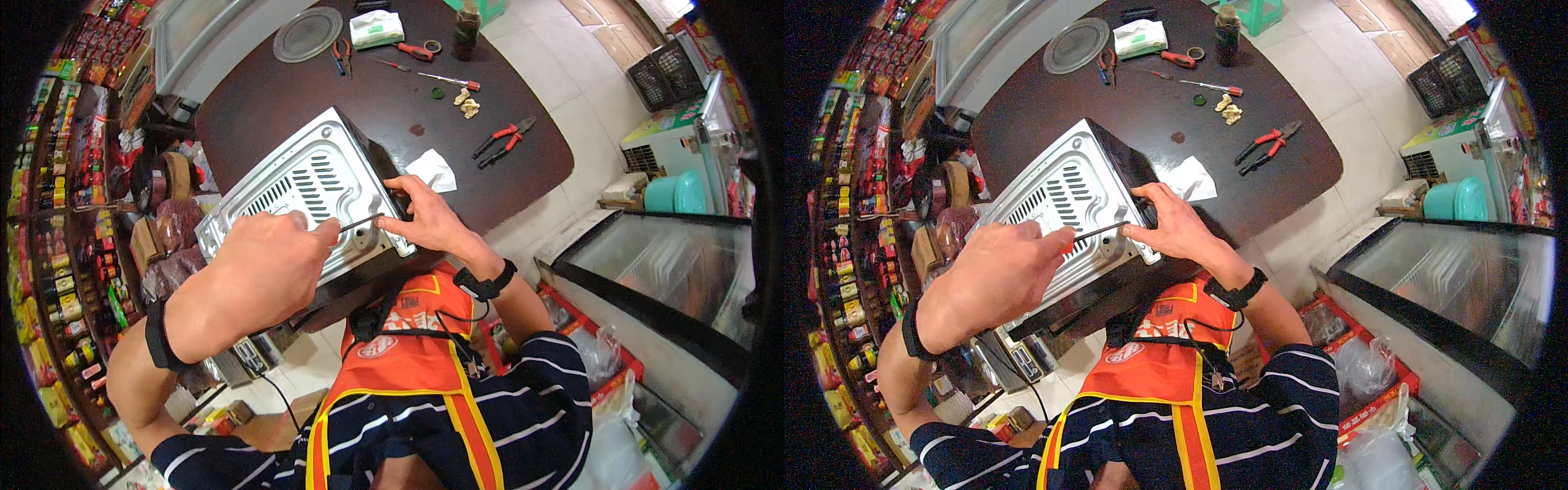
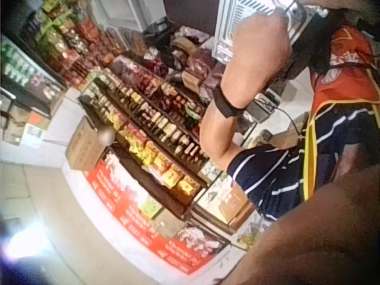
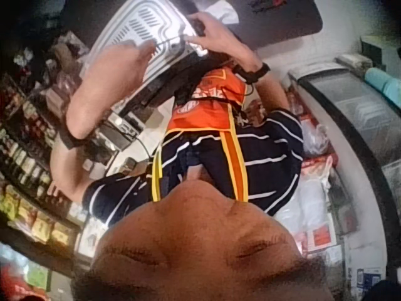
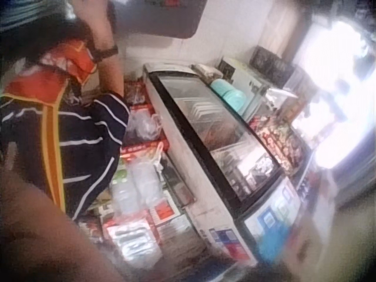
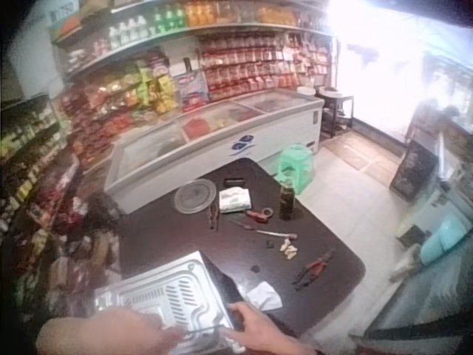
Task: The person uses a screwdriver to remove multiple screws from the back panel of a small appliance. They rotate the appliance to access different screw locations and continue unscrewing until the panel is removed.
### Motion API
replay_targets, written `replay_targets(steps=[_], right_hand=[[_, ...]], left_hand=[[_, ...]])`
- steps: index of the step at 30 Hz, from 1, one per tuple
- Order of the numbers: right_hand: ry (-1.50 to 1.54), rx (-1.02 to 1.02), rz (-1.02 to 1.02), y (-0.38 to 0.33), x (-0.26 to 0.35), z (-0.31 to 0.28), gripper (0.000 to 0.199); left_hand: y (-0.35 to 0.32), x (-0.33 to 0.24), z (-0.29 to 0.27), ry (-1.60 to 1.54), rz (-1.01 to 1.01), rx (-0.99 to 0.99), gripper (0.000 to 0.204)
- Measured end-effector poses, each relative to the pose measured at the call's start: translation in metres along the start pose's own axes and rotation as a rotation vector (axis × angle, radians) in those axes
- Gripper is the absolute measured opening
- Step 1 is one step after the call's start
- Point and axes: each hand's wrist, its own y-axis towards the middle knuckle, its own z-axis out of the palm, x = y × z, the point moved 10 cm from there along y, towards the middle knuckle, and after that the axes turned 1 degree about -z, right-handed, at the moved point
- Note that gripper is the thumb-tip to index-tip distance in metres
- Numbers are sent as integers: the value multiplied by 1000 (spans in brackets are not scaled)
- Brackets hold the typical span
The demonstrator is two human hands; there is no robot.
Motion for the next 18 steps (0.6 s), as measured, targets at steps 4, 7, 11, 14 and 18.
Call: replay_targets(steps=[4, 7, 11, 14, 18], right_hand=[[-24, 8, -20, 2, 3, 0, 73], [-16, -4, -24, 0, 1, 1, 74], [-21, -25, -83, 1, 0, 1, 73], [0, -37, -127, 0, 2, 1, 71], [1, -44, -129, 2, 3, 1, 68]], left_hand=[[13, -23, -10, 122, 115, 1, 36], [28, -23, -5, 128, 93, 168, 35], [40, -29, -6, 142, 104, 252, 36], [43, -41, -10, 211, 163, 235, 34], [45, -49, -18, 202, 197, 185, 32]])
